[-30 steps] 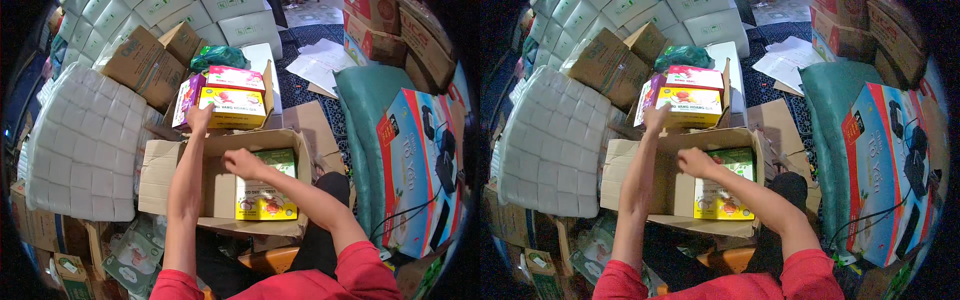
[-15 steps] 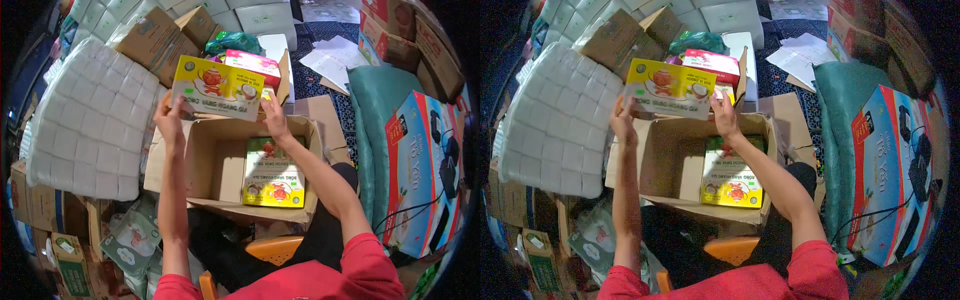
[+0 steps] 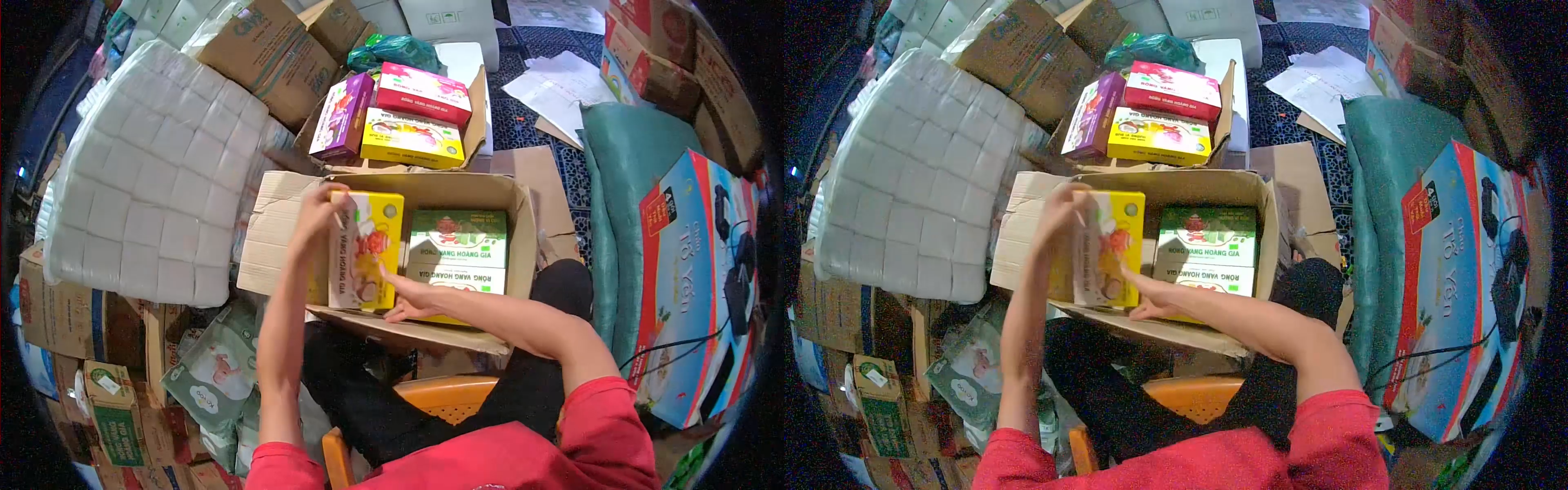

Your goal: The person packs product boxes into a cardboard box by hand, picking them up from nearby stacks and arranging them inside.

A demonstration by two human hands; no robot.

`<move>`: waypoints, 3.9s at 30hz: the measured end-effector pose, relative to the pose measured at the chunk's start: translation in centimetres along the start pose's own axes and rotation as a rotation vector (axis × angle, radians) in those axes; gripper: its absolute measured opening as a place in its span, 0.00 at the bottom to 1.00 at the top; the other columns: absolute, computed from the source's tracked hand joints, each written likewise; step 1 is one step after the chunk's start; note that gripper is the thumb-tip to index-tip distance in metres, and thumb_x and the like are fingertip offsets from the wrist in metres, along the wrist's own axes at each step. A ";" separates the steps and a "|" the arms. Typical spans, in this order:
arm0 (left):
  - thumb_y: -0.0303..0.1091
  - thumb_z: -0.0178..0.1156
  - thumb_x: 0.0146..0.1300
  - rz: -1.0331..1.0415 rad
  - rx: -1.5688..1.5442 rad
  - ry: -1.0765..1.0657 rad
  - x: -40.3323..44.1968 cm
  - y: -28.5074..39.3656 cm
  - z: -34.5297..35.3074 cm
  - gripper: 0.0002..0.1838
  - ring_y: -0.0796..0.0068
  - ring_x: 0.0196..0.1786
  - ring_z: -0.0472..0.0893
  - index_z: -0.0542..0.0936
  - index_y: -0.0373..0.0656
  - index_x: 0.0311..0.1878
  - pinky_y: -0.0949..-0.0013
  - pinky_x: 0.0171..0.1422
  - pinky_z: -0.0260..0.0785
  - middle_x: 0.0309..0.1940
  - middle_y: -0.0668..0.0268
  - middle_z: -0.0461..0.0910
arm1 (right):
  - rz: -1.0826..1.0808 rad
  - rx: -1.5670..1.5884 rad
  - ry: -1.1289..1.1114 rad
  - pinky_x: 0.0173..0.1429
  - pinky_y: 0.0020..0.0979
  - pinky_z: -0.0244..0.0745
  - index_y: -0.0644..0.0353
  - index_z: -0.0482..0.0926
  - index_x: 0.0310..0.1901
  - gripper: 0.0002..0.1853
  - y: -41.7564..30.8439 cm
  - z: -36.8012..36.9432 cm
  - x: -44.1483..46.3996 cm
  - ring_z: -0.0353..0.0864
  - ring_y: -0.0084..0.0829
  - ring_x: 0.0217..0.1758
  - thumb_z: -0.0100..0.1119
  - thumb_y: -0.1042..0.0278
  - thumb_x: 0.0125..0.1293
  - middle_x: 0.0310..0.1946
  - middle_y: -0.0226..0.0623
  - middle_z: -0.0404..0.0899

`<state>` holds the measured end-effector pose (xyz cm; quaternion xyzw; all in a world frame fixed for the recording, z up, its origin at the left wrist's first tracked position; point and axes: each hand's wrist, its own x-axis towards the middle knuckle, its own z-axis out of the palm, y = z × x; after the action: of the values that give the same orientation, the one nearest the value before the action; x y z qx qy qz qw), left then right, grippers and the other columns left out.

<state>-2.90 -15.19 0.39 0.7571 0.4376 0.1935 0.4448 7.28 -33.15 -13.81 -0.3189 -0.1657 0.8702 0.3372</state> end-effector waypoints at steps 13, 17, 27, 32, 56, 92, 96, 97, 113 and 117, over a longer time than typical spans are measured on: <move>0.34 0.60 0.59 -0.236 -0.018 0.158 8.5 -15.9 4.4 0.20 0.67 0.35 0.77 0.76 0.31 0.51 0.60 0.38 0.71 0.35 0.59 0.79 | 0.192 -0.318 0.082 0.50 0.31 0.77 0.64 0.36 0.73 0.59 -0.5 -1.8 2.7 0.76 0.41 0.54 0.62 0.35 0.55 0.70 0.66 0.43; 0.31 0.58 0.56 -0.282 -0.100 0.200 9.4 -21.1 6.2 0.15 0.69 0.36 0.76 0.79 0.28 0.42 0.61 0.38 0.69 0.34 0.57 0.80 | 0.273 -0.354 0.066 0.45 0.30 0.79 0.62 0.37 0.73 0.57 -0.5 -2.3 2.5 0.78 0.39 0.50 0.60 0.34 0.56 0.65 0.67 0.55; 0.37 0.52 0.55 -0.285 0.516 0.246 7.2 -19.2 7.9 0.21 0.41 0.49 0.78 0.77 0.26 0.43 0.52 0.53 0.72 0.45 0.38 0.78 | 0.013 -0.568 0.180 0.20 0.26 0.56 0.70 0.75 0.42 0.31 -1.7 -1.8 1.1 0.65 0.23 0.18 0.65 0.44 0.54 0.25 0.37 0.74; 0.45 0.54 0.56 -0.256 0.721 0.079 6.2 -17.3 7.9 0.25 0.37 0.48 0.78 0.78 0.27 0.43 0.50 0.56 0.71 0.40 0.35 0.78 | 0.039 -0.681 0.071 0.22 0.24 0.60 0.63 0.78 0.47 0.28 -2.6 -1.7 1.3 0.67 0.20 0.19 0.60 0.43 0.59 0.30 0.32 0.79; 0.41 0.70 0.51 -0.166 -0.222 0.317 15.7 -0.5 7.1 0.32 0.57 0.37 0.83 0.72 0.24 0.51 0.60 0.32 0.78 0.40 0.46 0.80 | -0.890 -0.107 0.392 0.54 0.31 0.69 0.58 0.71 0.57 0.19 -17.1 -4.4 -7.2 0.72 0.23 0.56 0.52 0.59 0.68 0.49 0.30 0.76; 0.55 0.46 0.70 0.185 -0.094 0.524 -6.7 0.6 1.7 0.25 0.57 0.35 0.80 0.66 0.38 0.51 0.62 0.44 0.71 0.31 0.50 0.78 | -1.305 -0.731 0.866 0.37 0.26 0.69 0.58 0.57 0.42 0.27 -8.3 -1.3 -10.0 0.70 0.21 0.35 0.65 0.50 0.62 0.34 0.33 0.68; 0.56 0.48 0.67 -0.091 0.258 0.437 -6.7 0.6 1.8 0.27 0.38 0.43 0.79 0.67 0.37 0.50 0.49 0.49 0.69 0.36 0.39 0.79 | -1.043 -0.903 1.191 0.32 0.30 0.69 0.58 0.57 0.37 0.27 -7.7 -1.8 -9.7 0.68 0.28 0.26 0.63 0.46 0.62 0.23 0.35 0.66; 0.58 0.48 0.65 -0.159 0.239 0.344 -6.4 0.0 1.9 0.31 0.34 0.47 0.77 0.67 0.34 0.50 0.45 0.53 0.67 0.40 0.35 0.78 | -0.893 -0.900 1.199 0.36 0.33 0.72 0.61 0.59 0.39 0.30 -7.8 -1.9 -10.0 0.75 0.33 0.29 0.62 0.42 0.60 0.26 0.41 0.71; 0.61 0.57 0.56 -0.166 0.339 -0.088 -4.2 -0.2 7.8 0.40 0.42 0.53 0.78 0.68 0.25 0.51 0.55 0.56 0.70 0.46 0.35 0.77 | -0.181 -1.008 1.123 0.55 0.34 0.74 0.96 0.37 0.61 0.61 -10.0 -7.7 -12.8 0.77 0.51 0.55 0.57 0.39 0.57 0.52 0.70 0.72; 0.60 0.56 0.57 -0.095 0.380 -0.014 -2.0 -0.3 8.2 0.38 0.40 0.51 0.77 0.69 0.27 0.49 0.51 0.54 0.70 0.45 0.35 0.77 | -0.190 -1.054 1.144 0.54 0.34 0.75 0.97 0.45 0.58 0.59 -9.9 -8.8 -12.6 0.79 0.49 0.53 0.59 0.38 0.55 0.51 0.70 0.73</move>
<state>1.45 -20.87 -4.02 0.8071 0.4986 0.0810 0.3057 25.04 -34.09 -9.76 -0.8201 -0.3840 0.3448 0.2473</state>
